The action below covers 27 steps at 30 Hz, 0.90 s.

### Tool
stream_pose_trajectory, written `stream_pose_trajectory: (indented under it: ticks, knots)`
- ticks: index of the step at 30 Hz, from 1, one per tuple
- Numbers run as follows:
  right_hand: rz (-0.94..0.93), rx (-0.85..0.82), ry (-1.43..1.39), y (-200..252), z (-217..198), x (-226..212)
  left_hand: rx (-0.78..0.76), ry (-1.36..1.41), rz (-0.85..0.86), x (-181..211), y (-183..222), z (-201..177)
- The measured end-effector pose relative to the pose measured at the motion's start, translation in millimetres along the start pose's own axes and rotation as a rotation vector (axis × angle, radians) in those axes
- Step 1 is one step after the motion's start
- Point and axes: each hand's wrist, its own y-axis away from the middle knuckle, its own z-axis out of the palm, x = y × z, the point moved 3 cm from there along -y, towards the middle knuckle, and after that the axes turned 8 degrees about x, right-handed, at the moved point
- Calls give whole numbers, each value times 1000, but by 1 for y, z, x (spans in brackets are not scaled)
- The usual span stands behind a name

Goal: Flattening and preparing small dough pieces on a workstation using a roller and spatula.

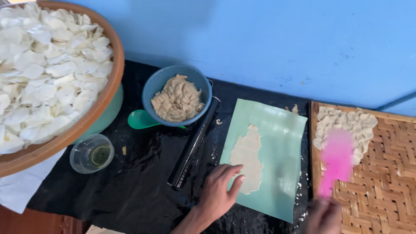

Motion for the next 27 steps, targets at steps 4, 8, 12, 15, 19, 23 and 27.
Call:
stream_pose_trajectory:
  ticks: [4, 8, 12, 15, 19, 23, 27]
  knots:
    - [279, -366, -48, 68, 89, -88, -54, 172, 34, 9, -19, -2]
    - [34, -754, -226, 96, 151, -147, 12, 243, -210, -24, -34, -16]
    - [-118, -861, 12, 80, 206, -185, 250, 23, -170, -51, -63, -85]
    - [-90, -767, -148, 54, 258, -195, 235, -555, -224, -39, -90, -139]
    - [-4, -790, -188, 40, 325, -192, 85, -762, -339, -54, -118, -155]
    - [207, -884, -383, 45, 364, -174, -60, -970, -200, -93, -148, -138]
    - [275, -912, -467, 47, 371, -163, -100, -1035, -132, -108, -163, -123]
